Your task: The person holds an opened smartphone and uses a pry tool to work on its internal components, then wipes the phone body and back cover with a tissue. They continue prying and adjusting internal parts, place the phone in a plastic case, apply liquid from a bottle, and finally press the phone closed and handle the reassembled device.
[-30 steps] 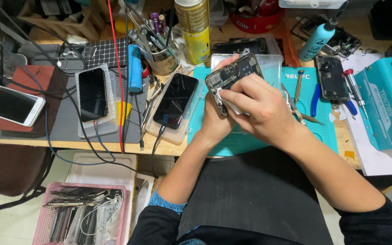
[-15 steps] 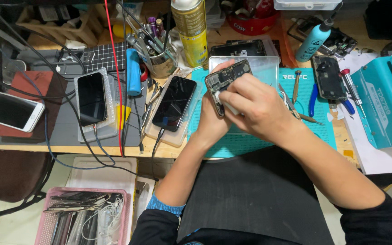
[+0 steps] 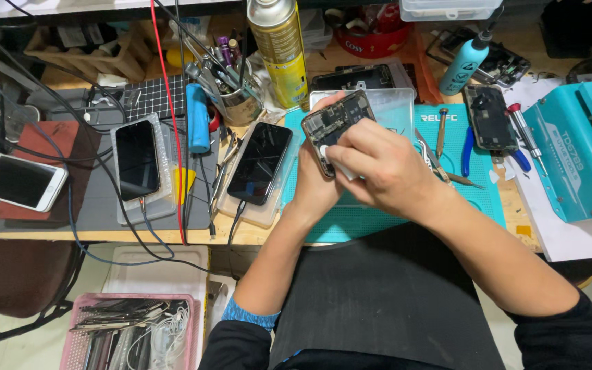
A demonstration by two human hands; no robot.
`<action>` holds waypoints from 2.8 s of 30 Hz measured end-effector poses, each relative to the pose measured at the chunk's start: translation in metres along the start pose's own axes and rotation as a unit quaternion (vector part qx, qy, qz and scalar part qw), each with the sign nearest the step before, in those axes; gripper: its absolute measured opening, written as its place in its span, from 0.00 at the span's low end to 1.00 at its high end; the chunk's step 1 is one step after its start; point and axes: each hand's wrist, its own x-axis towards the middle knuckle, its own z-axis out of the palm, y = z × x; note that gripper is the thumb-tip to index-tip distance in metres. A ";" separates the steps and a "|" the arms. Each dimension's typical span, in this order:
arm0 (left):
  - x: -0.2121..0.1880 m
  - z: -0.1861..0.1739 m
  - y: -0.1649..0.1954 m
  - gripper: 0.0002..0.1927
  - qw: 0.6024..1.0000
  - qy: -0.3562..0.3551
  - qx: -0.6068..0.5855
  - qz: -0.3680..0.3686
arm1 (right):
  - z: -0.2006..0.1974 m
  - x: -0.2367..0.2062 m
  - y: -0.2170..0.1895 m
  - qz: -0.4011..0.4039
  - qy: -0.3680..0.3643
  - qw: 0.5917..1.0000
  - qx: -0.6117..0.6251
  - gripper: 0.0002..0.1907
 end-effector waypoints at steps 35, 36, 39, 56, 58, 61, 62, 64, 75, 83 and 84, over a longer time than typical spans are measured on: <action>-0.015 -0.029 -0.016 0.49 0.887 -0.196 -0.370 -0.197 | -0.021 0.001 0.002 0.132 0.085 0.987 0.011 0.16; -0.015 -0.029 -0.015 0.50 0.898 -0.209 -0.341 -0.182 | -0.020 0.003 0.002 0.128 0.080 0.989 0.002 0.18; -0.013 -0.030 -0.010 0.48 0.916 -0.214 -0.297 -0.164 | -0.018 0.004 0.001 0.130 0.086 0.988 -0.019 0.16; -0.016 -0.026 -0.019 0.42 0.924 -0.207 -0.280 -0.156 | -0.014 0.002 -0.004 0.114 0.108 0.987 -0.014 0.12; -0.016 -0.025 -0.023 0.41 0.924 -0.208 -0.277 -0.161 | -0.013 0.001 -0.004 0.108 0.106 0.988 -0.005 0.12; -0.016 -0.024 -0.026 0.39 0.929 -0.206 -0.263 -0.162 | -0.011 0.001 -0.003 0.107 0.100 0.989 -0.005 0.11; -0.017 -0.024 -0.026 0.39 0.929 -0.204 -0.262 -0.163 | -0.011 0.001 -0.002 0.108 0.099 0.989 -0.022 0.11; -0.018 -0.026 -0.025 0.38 0.927 -0.202 -0.268 -0.165 | -0.011 0.002 0.000 0.115 0.097 0.988 -0.043 0.11; -0.014 -0.028 -0.023 0.35 0.933 -0.193 -0.246 -0.179 | -0.006 0.001 0.008 0.135 0.094 0.986 -0.011 0.09; -0.010 -0.027 -0.026 0.32 0.942 -0.187 -0.228 -0.161 | 0.001 -0.006 0.017 0.177 0.087 0.980 0.019 0.11; -0.010 -0.026 -0.026 0.31 0.940 -0.185 -0.237 -0.162 | 0.002 -0.006 0.019 0.185 0.084 0.979 0.002 0.11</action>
